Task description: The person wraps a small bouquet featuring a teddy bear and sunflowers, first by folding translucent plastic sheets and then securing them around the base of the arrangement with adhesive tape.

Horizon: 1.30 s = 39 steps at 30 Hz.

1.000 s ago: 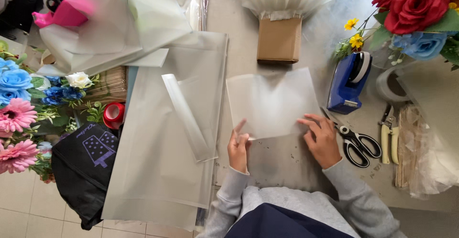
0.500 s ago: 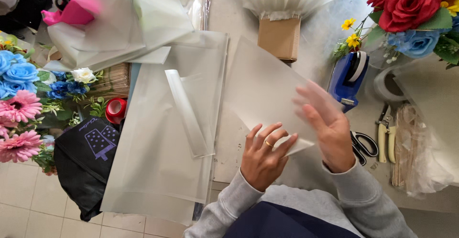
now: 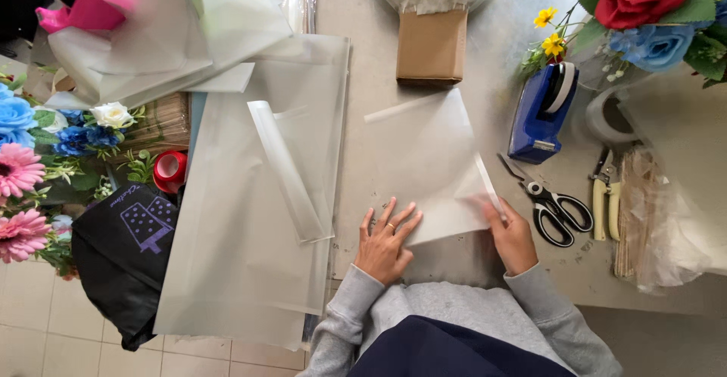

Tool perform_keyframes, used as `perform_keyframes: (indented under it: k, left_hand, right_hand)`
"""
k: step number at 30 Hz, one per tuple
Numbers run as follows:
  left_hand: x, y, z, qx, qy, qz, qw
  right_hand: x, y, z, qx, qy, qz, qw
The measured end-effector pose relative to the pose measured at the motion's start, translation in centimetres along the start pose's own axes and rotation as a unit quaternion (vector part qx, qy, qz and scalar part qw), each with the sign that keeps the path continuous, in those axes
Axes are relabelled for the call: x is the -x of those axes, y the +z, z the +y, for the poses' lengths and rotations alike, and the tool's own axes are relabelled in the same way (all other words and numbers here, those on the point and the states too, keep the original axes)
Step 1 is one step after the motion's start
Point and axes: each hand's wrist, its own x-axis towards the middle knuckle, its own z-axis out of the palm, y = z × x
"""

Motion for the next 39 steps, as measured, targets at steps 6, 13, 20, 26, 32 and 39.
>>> perform_keyframes:
  k: [6, 13, 20, 26, 32, 39]
  left_hand:
    - [-1.7, 0.8, 0.2, -0.004, -0.044, 0.071, 0.996]
    - [-1.7, 2.5, 0.2, -0.047, -0.085, 0.057, 0.994]
    - [-2.3, 2.2, 1.0, -0.047, -0.078, 0.086, 0.992]
    - [-2.6, 2.5, 1.0, 0.007, -0.091, 0.116, 0.989]
    - [-1.7, 2.5, 0.1, 0.111, -0.132, 0.136, 0.976]
    - [-2.4, 1.9, 0.9, 0.087, -0.117, 0.112, 0.983]
  right_hand:
    - [-1.5, -1.1, 3.8, 0.271, -0.046, 0.09, 0.957]
    - [-1.6, -0.6, 4.0, 0.326, -0.163, 0.156, 0.918]
    - [2.3, 3.4, 1.4, 0.432, -0.322, 0.076, 0.839]
    - [3.8, 5.2, 1.0, 0.345, -0.302, -0.029, 0.888]
    - [4.6, 5.4, -1.5, 0.27, -0.206, -0.048, 0.939]
    - [3.4, 5.3, -2.9, 0.192, 0.001, -0.115, 0.975]
